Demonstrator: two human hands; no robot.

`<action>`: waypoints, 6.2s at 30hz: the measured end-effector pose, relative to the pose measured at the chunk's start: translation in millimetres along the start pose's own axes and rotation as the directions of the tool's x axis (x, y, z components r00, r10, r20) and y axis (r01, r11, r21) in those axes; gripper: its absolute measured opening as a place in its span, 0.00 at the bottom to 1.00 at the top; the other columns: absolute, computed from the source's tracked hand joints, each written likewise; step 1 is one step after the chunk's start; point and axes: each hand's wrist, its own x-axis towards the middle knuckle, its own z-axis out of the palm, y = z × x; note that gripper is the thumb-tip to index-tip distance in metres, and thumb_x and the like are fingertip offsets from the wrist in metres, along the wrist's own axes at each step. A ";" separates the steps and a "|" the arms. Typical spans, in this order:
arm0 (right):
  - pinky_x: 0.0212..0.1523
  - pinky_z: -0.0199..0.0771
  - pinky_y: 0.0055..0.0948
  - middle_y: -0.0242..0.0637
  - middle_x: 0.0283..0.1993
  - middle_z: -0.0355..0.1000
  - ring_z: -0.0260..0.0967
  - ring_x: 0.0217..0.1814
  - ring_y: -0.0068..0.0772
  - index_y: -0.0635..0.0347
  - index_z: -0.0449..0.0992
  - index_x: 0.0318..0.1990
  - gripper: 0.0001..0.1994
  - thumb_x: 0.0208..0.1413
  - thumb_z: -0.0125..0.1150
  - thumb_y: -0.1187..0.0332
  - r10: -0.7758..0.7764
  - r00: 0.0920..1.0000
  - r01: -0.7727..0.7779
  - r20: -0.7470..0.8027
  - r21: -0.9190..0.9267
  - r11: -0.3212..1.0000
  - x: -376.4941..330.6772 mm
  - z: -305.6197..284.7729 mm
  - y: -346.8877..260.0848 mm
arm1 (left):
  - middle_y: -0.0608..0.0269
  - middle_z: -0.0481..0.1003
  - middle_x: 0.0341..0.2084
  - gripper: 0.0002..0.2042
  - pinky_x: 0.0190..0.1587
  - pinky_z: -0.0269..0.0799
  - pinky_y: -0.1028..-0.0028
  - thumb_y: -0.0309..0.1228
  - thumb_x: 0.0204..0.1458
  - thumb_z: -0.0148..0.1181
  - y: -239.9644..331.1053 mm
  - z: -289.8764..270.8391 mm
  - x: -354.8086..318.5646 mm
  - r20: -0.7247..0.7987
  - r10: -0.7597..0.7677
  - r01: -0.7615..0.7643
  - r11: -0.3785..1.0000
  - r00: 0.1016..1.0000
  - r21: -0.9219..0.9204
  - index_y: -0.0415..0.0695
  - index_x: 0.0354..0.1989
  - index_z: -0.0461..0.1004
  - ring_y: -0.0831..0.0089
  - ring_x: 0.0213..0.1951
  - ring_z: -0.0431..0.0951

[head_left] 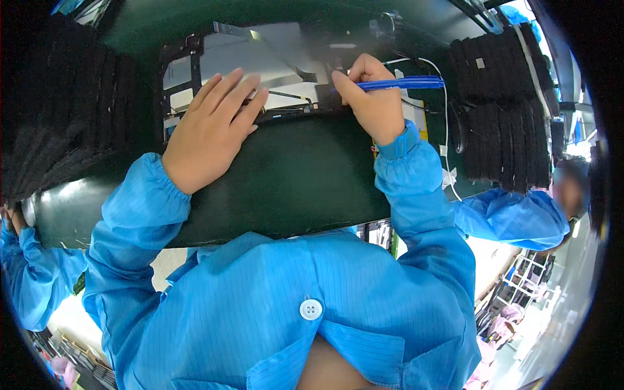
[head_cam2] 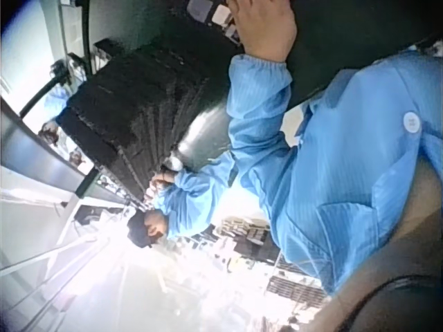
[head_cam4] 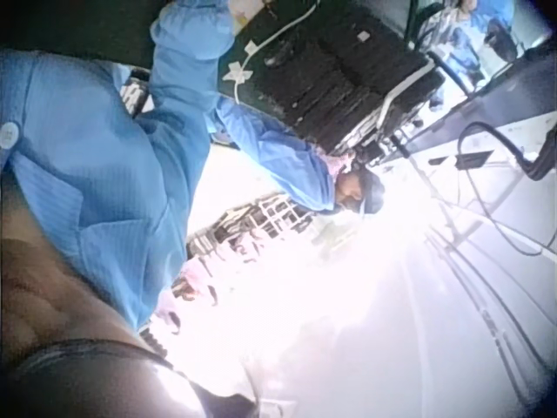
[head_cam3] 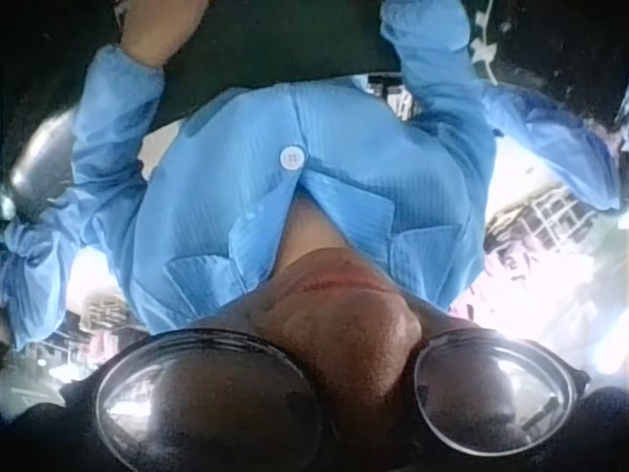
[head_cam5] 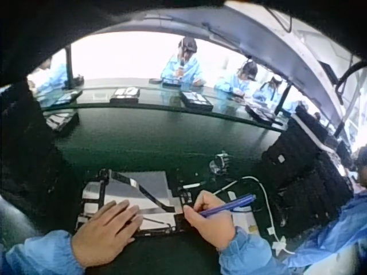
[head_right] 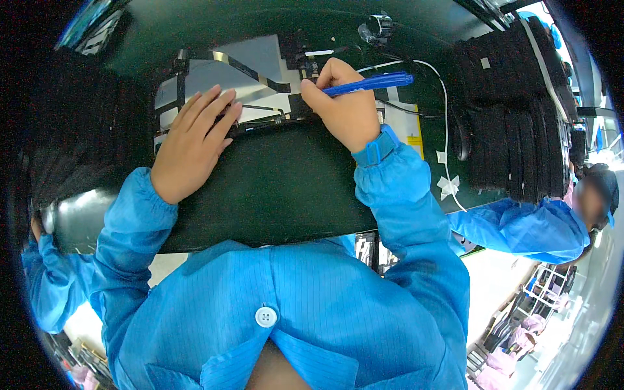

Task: Perform software and hardware testing on tablet screens and assemble internal components.

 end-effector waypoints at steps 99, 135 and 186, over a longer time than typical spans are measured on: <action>0.61 0.47 0.26 0.42 0.63 0.49 0.49 0.62 0.31 0.66 0.46 0.63 0.31 0.55 0.51 0.67 0.206 0.970 -0.242 0.129 0.466 0.851 -109.9 -31.6 -36.5 | 0.54 0.70 0.43 0.26 0.49 0.66 0.69 0.32 0.46 0.60 -0.7 -72.6 -72.6 0.607 -0.392 0.431 -0.451 0.691 -0.781 0.32 0.51 0.59 0.67 0.44 0.72; 0.51 0.61 0.36 0.42 0.48 0.65 0.60 0.51 0.43 0.58 0.62 0.55 0.30 0.41 0.64 0.68 -0.366 0.655 0.642 0.661 -0.231 0.731 -61.9 -24.7 -93.1 | 0.56 0.76 0.34 0.08 0.46 0.70 0.65 0.24 0.38 0.59 22.5 -96.8 -56.9 -0.305 0.506 -0.521 0.853 0.807 0.037 0.39 0.29 0.75 0.61 0.42 0.75; 0.34 0.66 0.22 0.36 0.31 0.71 0.66 0.31 0.21 0.62 0.73 0.45 0.16 0.49 0.59 0.66 0.240 0.789 -0.038 0.565 -0.345 0.938 -61.1 -108.0 -19.2 | 0.57 0.68 0.36 0.13 0.36 0.70 0.68 0.38 0.46 0.55 74.7 -50.1 17.6 0.099 0.216 -0.165 0.913 0.971 -0.374 0.41 0.33 0.68 0.62 0.35 0.72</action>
